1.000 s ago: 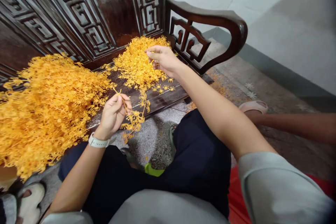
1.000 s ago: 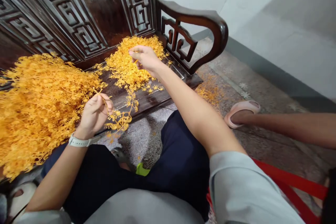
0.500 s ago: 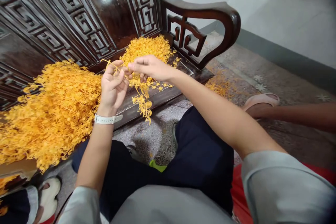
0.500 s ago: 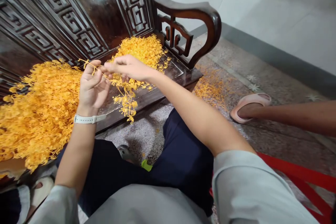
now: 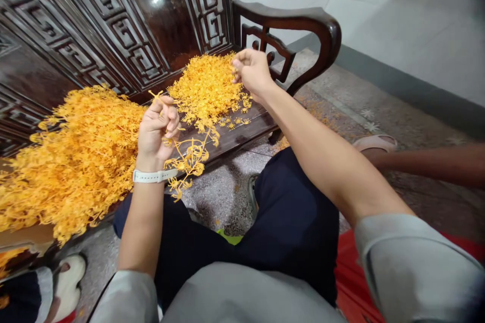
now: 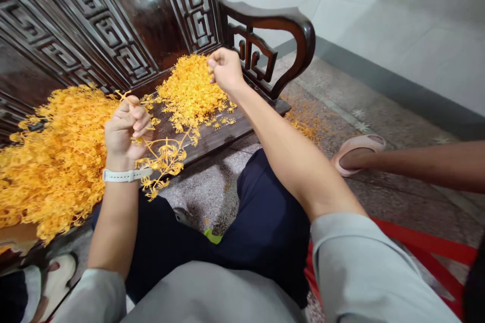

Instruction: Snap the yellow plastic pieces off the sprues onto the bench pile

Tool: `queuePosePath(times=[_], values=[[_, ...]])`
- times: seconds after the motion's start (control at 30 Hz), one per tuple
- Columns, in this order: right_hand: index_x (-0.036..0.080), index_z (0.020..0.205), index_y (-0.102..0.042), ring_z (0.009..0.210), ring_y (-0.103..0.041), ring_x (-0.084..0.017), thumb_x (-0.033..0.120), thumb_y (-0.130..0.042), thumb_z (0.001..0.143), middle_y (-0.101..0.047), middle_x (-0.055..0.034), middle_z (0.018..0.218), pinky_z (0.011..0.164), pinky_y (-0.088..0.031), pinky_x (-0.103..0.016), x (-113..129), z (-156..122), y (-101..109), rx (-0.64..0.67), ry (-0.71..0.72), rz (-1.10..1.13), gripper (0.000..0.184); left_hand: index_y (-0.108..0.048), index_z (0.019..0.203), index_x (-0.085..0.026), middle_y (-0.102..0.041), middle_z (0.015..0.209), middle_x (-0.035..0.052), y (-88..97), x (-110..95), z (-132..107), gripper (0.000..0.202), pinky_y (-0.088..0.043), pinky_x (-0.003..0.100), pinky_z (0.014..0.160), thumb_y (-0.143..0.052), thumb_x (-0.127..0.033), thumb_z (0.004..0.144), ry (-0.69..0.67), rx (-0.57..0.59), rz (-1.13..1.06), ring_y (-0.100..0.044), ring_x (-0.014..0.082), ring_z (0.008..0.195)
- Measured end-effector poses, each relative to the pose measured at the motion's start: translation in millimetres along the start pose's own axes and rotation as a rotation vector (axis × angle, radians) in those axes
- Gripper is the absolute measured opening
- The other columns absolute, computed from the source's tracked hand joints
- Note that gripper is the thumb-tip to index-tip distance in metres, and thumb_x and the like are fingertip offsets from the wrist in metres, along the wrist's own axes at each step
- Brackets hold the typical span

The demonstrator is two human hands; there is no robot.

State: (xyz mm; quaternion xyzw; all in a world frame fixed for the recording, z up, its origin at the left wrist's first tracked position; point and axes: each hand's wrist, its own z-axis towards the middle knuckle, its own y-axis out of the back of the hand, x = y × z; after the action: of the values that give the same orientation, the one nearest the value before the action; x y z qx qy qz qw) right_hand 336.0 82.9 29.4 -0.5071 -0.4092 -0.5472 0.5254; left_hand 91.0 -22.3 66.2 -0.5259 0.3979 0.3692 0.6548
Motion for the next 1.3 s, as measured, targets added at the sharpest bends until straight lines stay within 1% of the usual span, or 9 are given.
queuePosePath(times=[0.17, 0.3, 0.43, 0.63, 0.8, 0.9, 1.0, 1.13, 1.3], values=[[0.018, 0.097, -0.067, 0.077, -0.065, -0.016, 0.020, -0.085, 0.089, -0.072, -0.0078, 0.094, 0.075, -0.064, -0.034, -4.6, -3.2, 2.9, 0.448, -0.123, 0.051, 0.019, -0.072, 0.101, -0.024, -0.075, 0.084, -0.0014, 9.6, 3.4, 6.8, 0.012, -0.060, 0.013, 0.067, -0.083, -0.023, 0.095, -0.078, -0.066, 0.061, -0.073, 0.0076, 0.071], [0.020, 0.116, -0.066, 0.098, -0.069, -0.019, 0.030, -0.077, 0.098, -0.072, -0.0125, 0.122, 0.081, -0.064, -0.034, -10.9, 0.9, -13.6, 0.241, -0.055, -0.010, 0.024, -0.072, 0.114, -0.024, -0.081, 0.109, 0.0046, 6.9, 15.0, 15.2, 0.026, -0.064, 0.027, 0.100, -0.086, -0.022, 0.091, -0.133, -0.047, 0.096, -0.080, 0.0202, 0.114], [0.018, 0.100, -0.067, 0.098, -0.068, -0.019, 0.039, -0.080, 0.098, -0.073, -0.0128, 0.114, 0.074, -0.059, -0.028, -10.0, -0.2, -20.4, 0.209, 0.048, -0.194, 0.024, -0.071, 0.117, -0.023, -0.080, 0.118, 0.0072, 4.0, 21.9, 19.7, 0.049, -0.060, 0.035, 0.112, -0.098, -0.020, 0.077, -0.228, -0.024, 0.084, -0.076, 0.0243, 0.125], [0.020, 0.089, -0.067, 0.067, -0.060, -0.011, 0.059, -0.087, 0.087, -0.068, -0.0009, 0.078, 0.061, -0.052, -0.024, 12.0, -42.6, -48.0, 0.729, 0.133, -0.049, 0.044, -0.066, 0.112, -0.025, -0.080, 0.110, 0.0039, 9.3, 32.0, 25.1, 0.051, -0.063, 0.028, 0.097, -0.099, -0.022, 0.073, -0.315, -0.178, 0.163, -0.078, 0.0204, 0.116], [0.021, 0.084, -0.057, 0.065, -0.053, -0.011, 0.052, -0.079, 0.098, -0.062, 0.0011, 0.071, 0.060, -0.047, -0.024, 11.1, -52.8, -59.9, 0.693, 0.198, -0.029, 0.040, -0.066, 0.107, -0.023, -0.076, 0.091, 0.0013, 15.5, 36.9, 24.8, 0.040, -0.063, 0.022, 0.079, -0.095, -0.022, 0.079, -0.334, -0.215, 0.305, -0.079, 0.0160, 0.089], [0.021, 0.082, -0.053, 0.066, -0.049, -0.011, 0.034, -0.068, 0.104, -0.056, 0.0022, 0.070, 0.062, -0.043, -0.025, 9.7, -52.5, -59.6, 0.665, 0.300, -0.048, 0.030, -0.068, 0.102, -0.022, -0.071, 0.078, -0.0020, 19.3, 39.3, 25.8, 0.036, -0.059, 0.020, 0.064, -0.095, -0.023, 0.077, -0.317, -0.179, 0.386, -0.072, 0.0124, 0.068], [0.019, 0.078, -0.050, 0.068, -0.044, -0.011, 0.014, -0.058, 0.102, -0.048, 0.0038, 0.070, 0.068, -0.039, -0.026, 8.7, -53.4, -61.1, 0.714, 0.451, -0.092, 0.026, -0.066, 0.092, -0.021, -0.071, 0.082, -0.0027, 18.6, 41.5, 30.1, 0.044, -0.054, 0.016, 0.058, -0.101, -0.024, 0.066, -0.399, -0.235, 0.441, -0.068, 0.0087, 0.063], [0.019, 0.079, -0.048, 0.068, -0.039, -0.010, 0.007, -0.055, 0.100, -0.043, 0.0056, 0.070, 0.069, -0.037, -0.025, 14.0, -52.5, -55.6, 0.843, 0.510, -0.093, 0.025, -0.061, 0.086, -0.020, -0.069, 0.082, -0.0036, 15.1, 42.9, 34.4, 0.053, -0.054, 0.017, 0.058, -0.104, -0.024, 0.056, -0.430, -0.263, 0.462, -0.067, 0.0083, 0.063], [0.012, 0.088, -0.065, 0.067, -0.057, -0.008, 0.028, -0.069, 0.104, -0.064, -0.0003, 0.077, 0.067, -0.046, -0.023, 46.7, -72.1, -37.9, 1.370, 0.366, 0.158, 0.022, -0.059, 0.086, -0.018, -0.064, 0.075, -0.0045, 35.3, 47.0, 40.5, 0.032, -0.051, 0.016, 0.058, -0.079, 0.003, 0.072, -0.473, -0.453, 0.548, -0.065, 0.0074, 0.063]])
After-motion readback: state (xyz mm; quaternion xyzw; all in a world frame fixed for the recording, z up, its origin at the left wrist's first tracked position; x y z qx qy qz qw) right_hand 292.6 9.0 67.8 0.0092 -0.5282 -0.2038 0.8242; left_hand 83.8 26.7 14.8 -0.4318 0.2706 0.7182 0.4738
